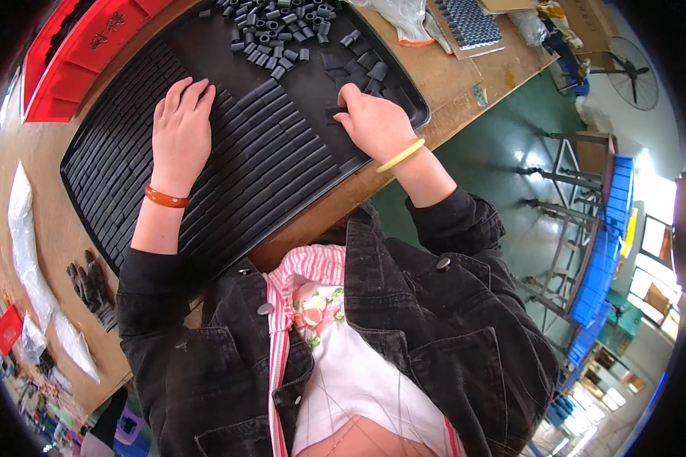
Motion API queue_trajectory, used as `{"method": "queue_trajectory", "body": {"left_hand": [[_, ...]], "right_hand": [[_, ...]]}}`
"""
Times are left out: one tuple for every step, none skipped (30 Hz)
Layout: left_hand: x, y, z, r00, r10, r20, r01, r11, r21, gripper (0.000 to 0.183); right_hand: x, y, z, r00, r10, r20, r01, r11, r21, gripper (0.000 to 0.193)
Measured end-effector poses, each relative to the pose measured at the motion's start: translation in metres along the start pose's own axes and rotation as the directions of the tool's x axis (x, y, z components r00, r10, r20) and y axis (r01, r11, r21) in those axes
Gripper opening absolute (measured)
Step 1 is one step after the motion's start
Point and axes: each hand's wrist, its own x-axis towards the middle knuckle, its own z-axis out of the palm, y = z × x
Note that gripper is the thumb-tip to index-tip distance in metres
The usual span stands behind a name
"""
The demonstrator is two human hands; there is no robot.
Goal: The person assembles cylindrical parts by hand, placing them one by one into the grooves of an assembly tray.
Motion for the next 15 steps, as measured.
{"method": "queue_trajectory", "body": {"left_hand": [[0.0, 0.002, -0.005, 1.0, 0.0, -0.001, 0.0, 1.0, -0.001, 0.042], [0.0, 0.008, -0.01, 0.997, -0.053, -0.058, 0.047, 0.994, -0.096, 0.042], [0.001, 0.014, -0.016, 0.988, -0.107, -0.11, 0.084, 0.977, -0.195, 0.042], [0.0, 0.02, -0.023, 0.988, -0.106, -0.11, 0.083, 0.977, -0.198, 0.042], [-0.001, 0.026, -0.031, 0.98, -0.124, -0.154, 0.065, 0.938, -0.34, 0.039], [-0.004, 0.033, -0.037, 0.97, -0.149, -0.194, 0.04, 0.88, -0.473, 0.037], [-0.007, 0.041, -0.041, 0.966, -0.147, -0.212, 0.013, 0.848, -0.53, 0.035], [-0.008, 0.048, -0.046, 0.961, -0.142, -0.237, -0.022, 0.815, -0.578, 0.031], [-0.013, 0.055, -0.047, 0.958, -0.15, -0.244, -0.038, 0.778, -0.627, 0.03], [-0.017, 0.063, -0.047, 0.955, -0.158, -0.251, -0.056, 0.737, -0.674, 0.029], [-0.018, 0.071, -0.048, 0.946, -0.15, -0.288, -0.088, 0.736, -0.671, 0.031], [-0.022, 0.076, -0.048, 0.953, -0.115, -0.28, -0.098, 0.757, -0.646, 0.035], [-0.02, 0.083, -0.05, 0.949, -0.085, -0.302, -0.123, 0.785, -0.607, 0.036], [-0.017, 0.089, -0.053, 0.945, -0.054, -0.322, -0.147, 0.811, -0.567, 0.036], [-0.015, 0.092, -0.054, 0.944, -0.054, -0.324, -0.15, 0.807, -0.571, 0.036]], "right_hand": [[0.001, 0.001, -0.001, 1.0, 0.022, 0.017, -0.022, 1.0, 0.005, 0.021], [0.001, 0.001, 0.0, 1.0, 0.022, 0.017, -0.022, 1.0, 0.004, 0.021], [0.0, 0.002, 0.001, 0.999, 0.036, 0.024, -0.036, 0.999, -0.003, 0.022], [0.0, 0.003, 0.002, 0.998, 0.049, 0.033, -0.049, 0.999, -0.009, 0.022], [-0.002, 0.002, 0.001, 0.998, 0.052, 0.034, -0.052, 0.999, -0.011, 0.022], [-0.004, -0.001, -0.001, 0.998, 0.057, -0.003, -0.057, 0.998, 0.027, 0.022], [-0.006, -0.002, -0.003, 0.997, 0.068, -0.038, -0.065, 0.996, 0.062, 0.022], [-0.007, -0.003, -0.006, 0.996, 0.075, -0.036, -0.073, 0.996, 0.054, 0.022], [-0.007, -0.005, -0.011, 0.995, 0.078, -0.061, -0.066, 0.982, 0.177, 0.021], [-0.007, -0.007, -0.015, 0.993, 0.085, -0.085, -0.057, 0.953, 0.296, 0.021], [-0.007, -0.01, -0.02, 0.993, 0.087, -0.082, -0.059, 0.955, 0.289, 0.021], [-0.007, -0.017, -0.025, 0.997, 0.048, -0.062, -0.018, 0.907, 0.42, 0.02], [-0.006, -0.022, -0.028, 0.999, 0.008, -0.048, 0.02, 0.84, 0.543, 0.018], [-0.006, -0.026, -0.027, 0.998, -0.055, -0.001, 0.042, 0.749, 0.662, 0.017], [-0.007, -0.031, -0.028, 0.992, -0.119, 0.046, 0.045, 0.666, 0.745, 0.016]]}}
